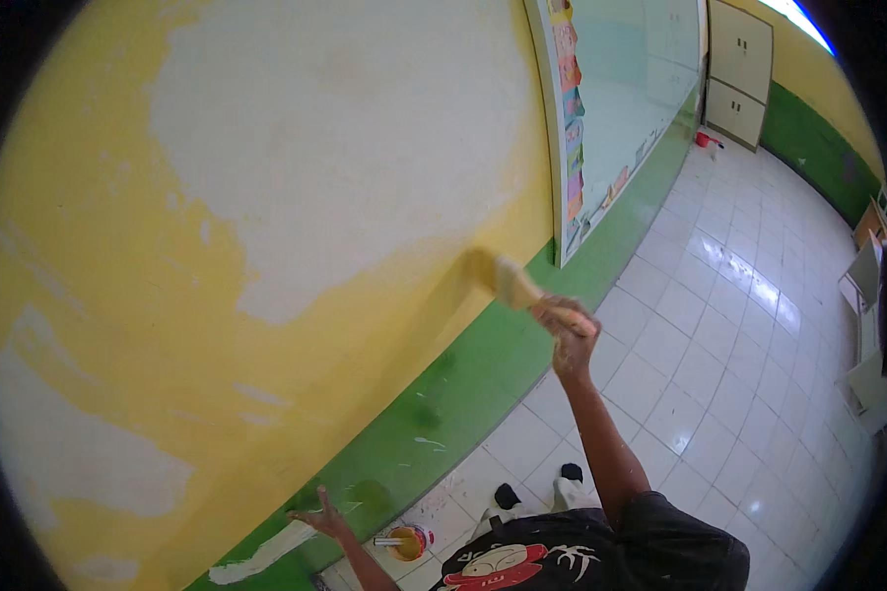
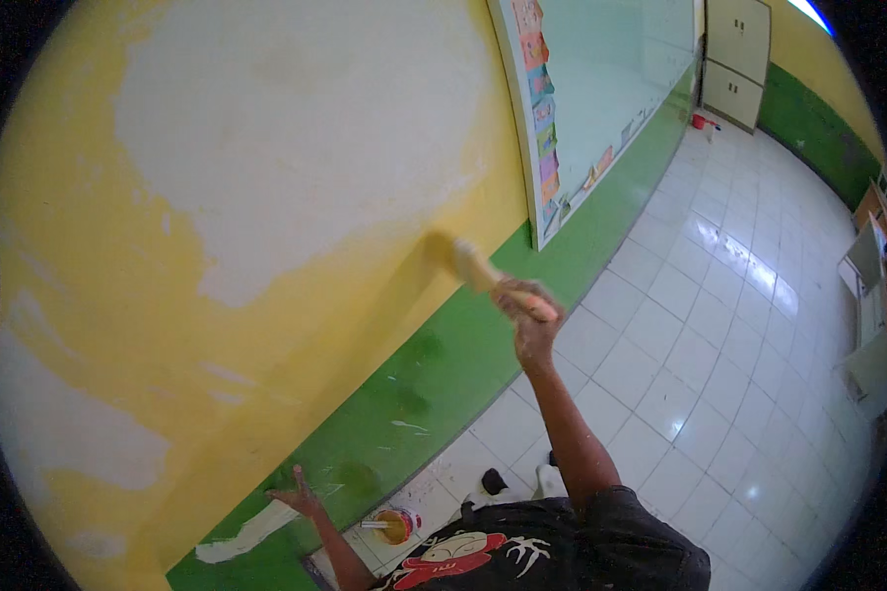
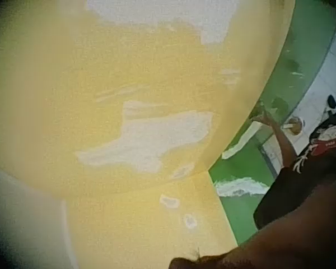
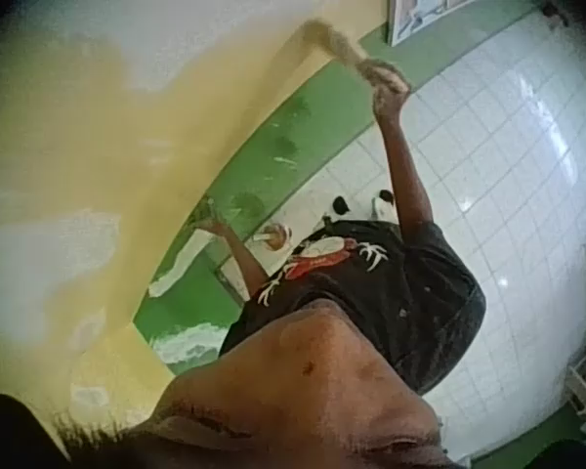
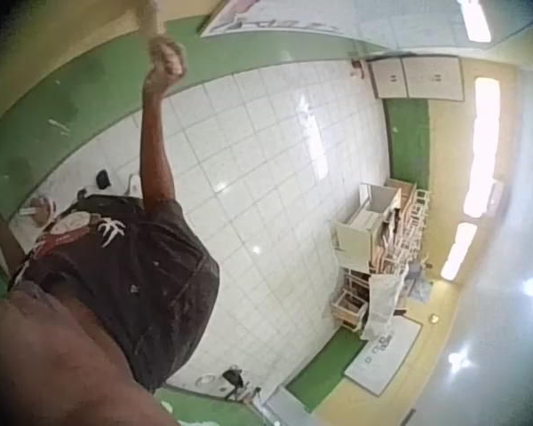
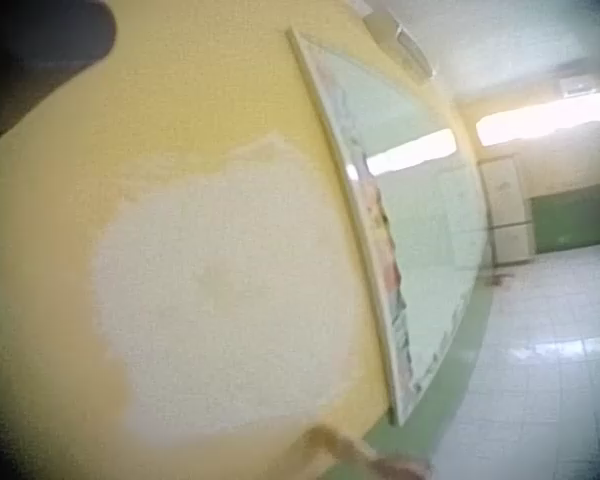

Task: Painting a green and yellow wall with yellow paint using a brush.

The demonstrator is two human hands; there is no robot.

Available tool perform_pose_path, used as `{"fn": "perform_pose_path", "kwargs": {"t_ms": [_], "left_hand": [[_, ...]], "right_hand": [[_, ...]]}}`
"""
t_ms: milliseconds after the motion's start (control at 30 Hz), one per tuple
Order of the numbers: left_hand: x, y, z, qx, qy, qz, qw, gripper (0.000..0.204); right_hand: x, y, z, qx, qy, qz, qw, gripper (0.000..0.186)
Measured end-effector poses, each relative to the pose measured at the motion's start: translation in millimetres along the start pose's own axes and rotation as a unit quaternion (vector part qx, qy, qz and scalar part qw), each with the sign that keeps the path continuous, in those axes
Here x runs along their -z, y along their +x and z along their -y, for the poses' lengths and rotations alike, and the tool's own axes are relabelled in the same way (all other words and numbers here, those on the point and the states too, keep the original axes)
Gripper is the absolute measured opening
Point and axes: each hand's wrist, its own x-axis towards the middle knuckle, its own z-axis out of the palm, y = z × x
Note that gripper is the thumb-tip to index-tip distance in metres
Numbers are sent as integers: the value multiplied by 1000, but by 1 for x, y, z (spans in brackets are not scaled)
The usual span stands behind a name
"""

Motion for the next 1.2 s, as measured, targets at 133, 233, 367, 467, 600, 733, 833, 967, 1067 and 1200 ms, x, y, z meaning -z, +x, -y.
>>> {"fn": "perform_pose_path", "kwargs": {"t_ms": [133,233,367,467,600,733,833,967,1067,1200], "left_hand": [[-21,-36,-23,25,29,-3,999,128],[-42,-85,-85,35,46,68,996,128],[-55,-97,-107,-1,2,56,998,126],[-69,-104,-117,-14,-3,51,999,126],[-84,-115,-130,-32,-12,65,997,127],[-95,-128,-140,-35,0,95,995,127],[-92,-124,-130,-44,26,71,996,127],[-96,-126,-135,-27,30,81,996,127],[-100,-131,-141,-31,28,90,995,127],[-107,-140,-146,-23,21,98,995,129]], "right_hand": [[0,52,-13,-18,-164,-185,969,15],[-15,43,-40,38,-201,-162,965,19],[-58,-11,10,-21,-129,-62,989,19],[-35,-3,24,-63,-17,-32,997,17],[4,60,3,-26,-91,-167,981,15],[10,55,-43,34,-229,-168,958,12],[-8,14,-34,-5,-119,-92,989,9],[19,42,-9,-49,-86,-112,989,11],[30,84,-20,-30,-104,-200,974,13],[10,58,-24,28,-190,-98,976,13]]}}
